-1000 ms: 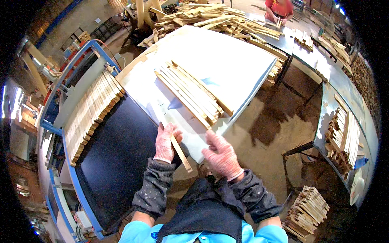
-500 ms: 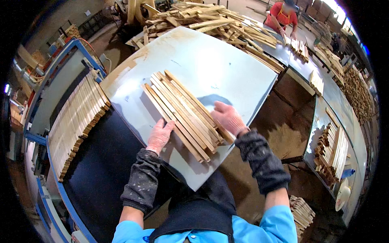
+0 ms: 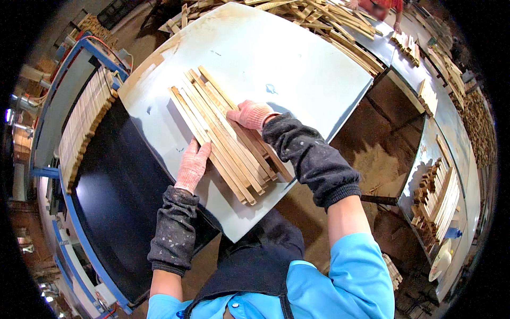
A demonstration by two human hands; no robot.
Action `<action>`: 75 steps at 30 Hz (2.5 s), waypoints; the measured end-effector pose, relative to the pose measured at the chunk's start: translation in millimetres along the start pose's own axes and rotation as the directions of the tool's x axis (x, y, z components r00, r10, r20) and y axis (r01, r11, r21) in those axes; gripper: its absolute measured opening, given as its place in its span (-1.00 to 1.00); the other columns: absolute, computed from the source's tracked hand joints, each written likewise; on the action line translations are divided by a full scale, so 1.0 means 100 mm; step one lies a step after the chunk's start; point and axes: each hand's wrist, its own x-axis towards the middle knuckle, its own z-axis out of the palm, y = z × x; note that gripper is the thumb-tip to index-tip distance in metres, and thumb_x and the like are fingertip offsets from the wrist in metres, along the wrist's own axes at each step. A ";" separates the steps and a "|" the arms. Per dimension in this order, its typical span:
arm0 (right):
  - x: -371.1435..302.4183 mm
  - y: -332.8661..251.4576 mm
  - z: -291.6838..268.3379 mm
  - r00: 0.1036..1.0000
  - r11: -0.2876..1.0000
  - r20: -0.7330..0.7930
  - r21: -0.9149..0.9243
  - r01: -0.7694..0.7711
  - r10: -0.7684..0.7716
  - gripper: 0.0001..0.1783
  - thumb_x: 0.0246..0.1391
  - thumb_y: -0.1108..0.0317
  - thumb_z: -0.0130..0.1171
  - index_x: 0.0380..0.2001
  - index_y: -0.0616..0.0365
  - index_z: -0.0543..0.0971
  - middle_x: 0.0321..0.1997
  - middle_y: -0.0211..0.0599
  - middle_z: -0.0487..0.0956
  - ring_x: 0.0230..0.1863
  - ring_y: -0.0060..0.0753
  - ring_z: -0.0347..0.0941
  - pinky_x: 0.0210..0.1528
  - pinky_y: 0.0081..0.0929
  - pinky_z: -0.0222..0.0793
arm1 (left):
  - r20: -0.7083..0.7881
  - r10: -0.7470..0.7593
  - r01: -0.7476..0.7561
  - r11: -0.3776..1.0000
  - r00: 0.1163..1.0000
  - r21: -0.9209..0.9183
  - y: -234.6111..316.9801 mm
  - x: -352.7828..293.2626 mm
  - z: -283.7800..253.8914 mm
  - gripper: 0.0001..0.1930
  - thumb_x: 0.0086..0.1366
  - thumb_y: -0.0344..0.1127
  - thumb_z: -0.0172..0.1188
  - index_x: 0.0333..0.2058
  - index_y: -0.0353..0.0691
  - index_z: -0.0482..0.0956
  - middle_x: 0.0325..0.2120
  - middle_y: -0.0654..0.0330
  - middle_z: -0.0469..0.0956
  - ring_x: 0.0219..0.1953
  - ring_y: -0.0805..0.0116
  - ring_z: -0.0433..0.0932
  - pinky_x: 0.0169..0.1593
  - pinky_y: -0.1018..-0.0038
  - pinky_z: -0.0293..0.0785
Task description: The person gathers small wooden planks from a metal table and stacks them into neat bundles. They repeatedly lift these bundles and place them onto a conveyor belt or machine, then return to the table to collect more planks. The process involves continuous picking, stacking, and transferring of the wood pieces.
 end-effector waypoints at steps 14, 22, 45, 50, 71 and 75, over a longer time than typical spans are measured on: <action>0.08 -0.20 0.04 0.997 0.993 0.047 0.102 0.061 -0.066 -0.31 0.36 -0.24 0.12 -0.09 0.28 0.75 -0.19 0.10 0.77 -0.12 0.05 0.73 0.08 -0.06 0.61 | -0.213 -0.001 0.034 0.987 0.977 0.154 0.26 -0.17 0.00 -0.16 0.37 0.11 0.43 0.50 0.05 0.28 0.11 0.01 0.73 0.16 -0.03 0.70 0.23 0.16 0.57; 0.26 -0.26 -0.03 0.970 0.967 0.120 0.169 0.189 -0.211 -0.35 0.34 -0.18 0.20 -0.11 0.33 0.72 -0.21 0.17 0.75 -0.10 0.16 0.73 0.03 -0.06 0.61 | -0.314 -0.158 0.220 0.960 0.936 0.173 0.52 -0.28 -0.07 -0.18 0.37 0.13 0.39 0.48 0.00 0.28 0.08 -0.04 0.72 0.13 -0.08 0.70 0.22 0.13 0.57; 0.65 -2.09 1.23 0.873 0.913 0.377 0.375 0.160 -0.308 -0.31 0.15 -0.12 0.44 0.04 0.32 0.67 -0.01 0.13 0.77 0.04 0.12 0.73 0.14 -0.11 0.62 | -0.685 0.085 0.335 0.825 0.724 0.456 0.91 -0.88 -0.56 -0.25 0.35 -0.09 0.41 0.40 -0.35 0.42 0.36 -0.11 0.47 0.34 -0.08 0.49 0.37 0.07 0.44; 0.54 -1.65 1.67 0.546 0.477 0.072 0.588 0.653 -0.835 -0.64 0.32 0.08 0.26 -0.04 0.14 0.67 -0.14 -0.20 0.67 -0.05 -0.13 0.62 0.04 -0.20 0.58 | -0.633 0.022 -0.241 0.935 0.774 -0.262 0.84 -1.13 -0.29 -0.58 0.47 -0.19 0.30 0.13 -0.41 0.67 0.04 -0.04 0.71 -0.06 0.14 0.73 0.05 0.29 0.65; -5.25 2.07 3.29 0.689 0.174 0.053 0.951 -0.256 0.723 -0.69 0.41 0.07 0.15 -0.06 0.06 0.64 -0.31 -0.38 0.54 -0.32 -0.46 0.52 -0.33 -0.41 0.43 | 0.914 -0.034 -0.248 0.958 0.405 0.146 -0.03 -1.66 2.57 -0.60 0.46 -0.30 0.31 0.16 -0.45 0.67 -0.16 0.19 0.75 -0.22 0.47 0.64 -0.11 0.50 0.59; -5.85 2.41 3.63 0.565 -0.285 0.117 0.933 0.218 0.817 -0.80 0.49 0.14 0.17 -0.10 0.01 0.59 -0.35 -0.58 0.44 -0.40 -0.62 0.34 -0.39 -0.55 0.33 | 0.994 -0.036 -0.283 0.957 0.099 0.063 0.28 -2.30 3.80 -0.52 0.44 -0.25 0.36 0.23 -0.40 0.64 0.04 0.10 0.76 0.08 0.36 0.67 0.21 0.44 0.55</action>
